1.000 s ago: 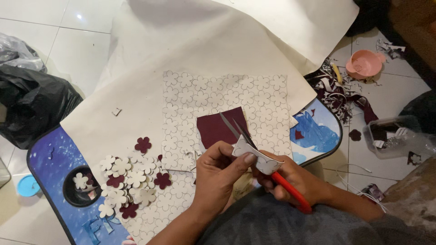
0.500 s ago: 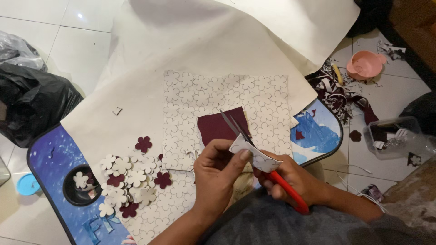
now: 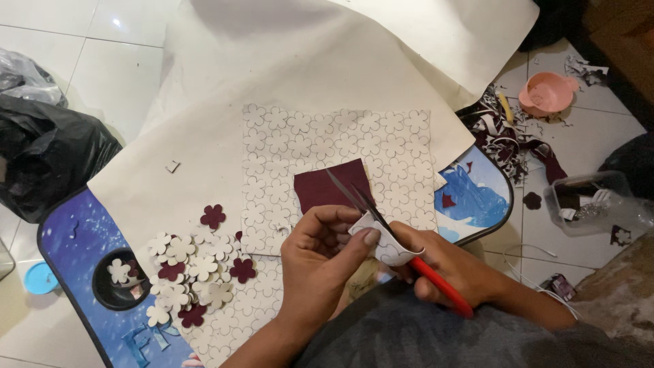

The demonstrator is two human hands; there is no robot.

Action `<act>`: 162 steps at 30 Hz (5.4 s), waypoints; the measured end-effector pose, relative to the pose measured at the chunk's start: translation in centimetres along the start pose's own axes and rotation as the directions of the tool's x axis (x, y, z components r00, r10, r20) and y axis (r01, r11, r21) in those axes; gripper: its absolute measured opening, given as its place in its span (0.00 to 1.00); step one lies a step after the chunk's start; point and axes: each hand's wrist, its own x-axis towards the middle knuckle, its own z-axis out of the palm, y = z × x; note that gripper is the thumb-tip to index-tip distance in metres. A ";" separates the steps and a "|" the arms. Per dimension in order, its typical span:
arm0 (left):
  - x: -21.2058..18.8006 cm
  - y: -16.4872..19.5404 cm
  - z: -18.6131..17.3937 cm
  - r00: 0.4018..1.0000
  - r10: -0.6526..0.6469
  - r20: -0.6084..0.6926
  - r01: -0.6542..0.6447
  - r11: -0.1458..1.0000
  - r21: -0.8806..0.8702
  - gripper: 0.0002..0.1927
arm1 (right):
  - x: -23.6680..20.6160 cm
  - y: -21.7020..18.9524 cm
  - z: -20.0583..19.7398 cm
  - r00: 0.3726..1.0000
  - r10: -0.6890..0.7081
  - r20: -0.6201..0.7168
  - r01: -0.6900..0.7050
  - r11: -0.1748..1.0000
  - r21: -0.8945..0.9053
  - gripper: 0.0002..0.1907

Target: The person uses red-handled scissors to cut flower-shaped pieces from a sheet of maroon material that has a pre-drawn pattern. The cut shapes are placed on the table next to a pile of previously cut white and maroon pieces.

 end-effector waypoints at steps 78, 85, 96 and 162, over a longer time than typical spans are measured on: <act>0.4 -1.2 0.7 0.985 0.167 0.035 -0.163 0.982 -0.091 0.44 | 4.3 -0.5 1.0 0.861 -0.078 -0.503 0.300 0.875 0.380 0.14; 0.8 0.2 -0.4 0.963 0.171 -0.209 -0.199 0.973 -0.120 0.35 | 1.3 0.2 -0.3 0.982 -0.125 -0.139 0.146 0.977 0.156 0.40; -0.1 1.0 0.6 0.932 0.256 -0.258 -0.270 0.963 -0.017 0.41 | 0.9 -2.2 0.5 0.997 -0.075 -0.016 0.073 0.993 -0.097 0.51; -0.3 -2.5 0.7 0.934 0.298 -0.199 -0.300 0.954 0.022 0.26 | 2.5 -1.0 2.1 0.991 -0.128 -0.050 0.128 0.992 -0.008 0.56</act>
